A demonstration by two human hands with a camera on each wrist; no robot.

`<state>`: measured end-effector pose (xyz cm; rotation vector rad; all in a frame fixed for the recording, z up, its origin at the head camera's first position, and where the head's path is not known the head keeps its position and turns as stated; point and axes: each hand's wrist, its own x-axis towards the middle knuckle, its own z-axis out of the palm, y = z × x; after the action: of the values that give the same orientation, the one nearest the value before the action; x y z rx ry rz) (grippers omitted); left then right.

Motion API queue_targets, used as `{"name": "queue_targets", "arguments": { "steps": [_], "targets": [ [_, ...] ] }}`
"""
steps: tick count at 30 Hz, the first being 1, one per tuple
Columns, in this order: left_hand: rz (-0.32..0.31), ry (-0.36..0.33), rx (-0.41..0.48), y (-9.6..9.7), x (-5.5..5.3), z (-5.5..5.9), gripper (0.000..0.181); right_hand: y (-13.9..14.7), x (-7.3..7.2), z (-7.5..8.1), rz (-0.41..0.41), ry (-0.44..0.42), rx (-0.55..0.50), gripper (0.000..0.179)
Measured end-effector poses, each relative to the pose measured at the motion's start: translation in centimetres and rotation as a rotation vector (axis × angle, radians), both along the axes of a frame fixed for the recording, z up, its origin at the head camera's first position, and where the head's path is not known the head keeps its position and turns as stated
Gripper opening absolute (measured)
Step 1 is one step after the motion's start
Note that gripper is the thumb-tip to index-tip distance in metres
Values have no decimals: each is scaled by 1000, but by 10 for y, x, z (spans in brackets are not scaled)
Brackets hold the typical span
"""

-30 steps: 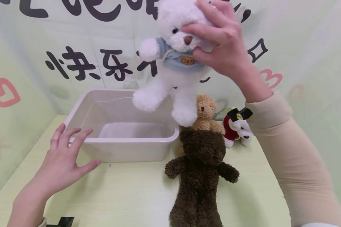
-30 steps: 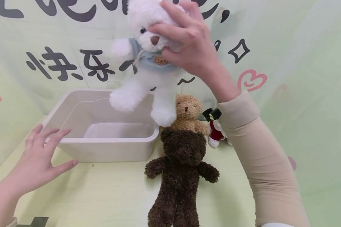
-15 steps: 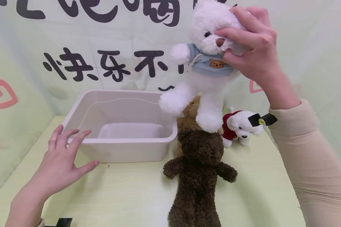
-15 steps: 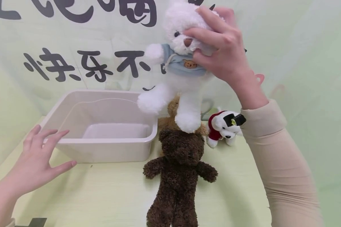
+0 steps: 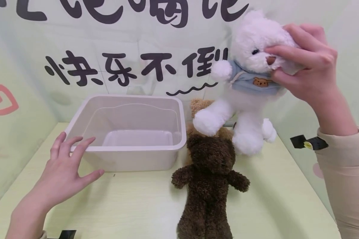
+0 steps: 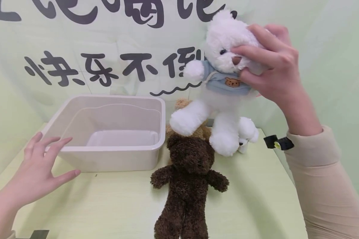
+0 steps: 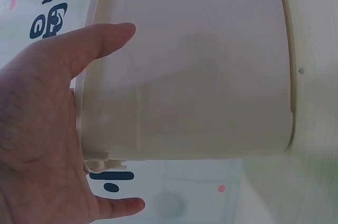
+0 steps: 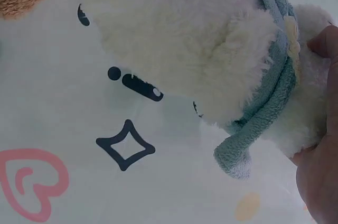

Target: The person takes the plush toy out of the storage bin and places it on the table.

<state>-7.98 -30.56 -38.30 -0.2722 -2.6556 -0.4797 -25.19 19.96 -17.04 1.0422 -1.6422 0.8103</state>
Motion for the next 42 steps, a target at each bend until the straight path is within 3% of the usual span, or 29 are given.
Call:
{"name": "queue_targets", "arguments": {
  "steps": [12,18,25,33,42],
  "targets": [
    [3,-4,-6,-1,1,2,98,42,20,-27,-41,-50,-19,22],
    [2,-11,-2,-1,0,2,97,55,23,-29,-66,-70,-45,22],
    [-2,-8,3,-2,0,1,98,67,40,-26,-107,-163,25,25],
    [-6,-8,5,1,-1,3,96,105,44,-42,-178,-141,137,70],
    [5,-26,11,1,1,3,96,138,52,-65,-225,-182,221,71]
  ]
}}
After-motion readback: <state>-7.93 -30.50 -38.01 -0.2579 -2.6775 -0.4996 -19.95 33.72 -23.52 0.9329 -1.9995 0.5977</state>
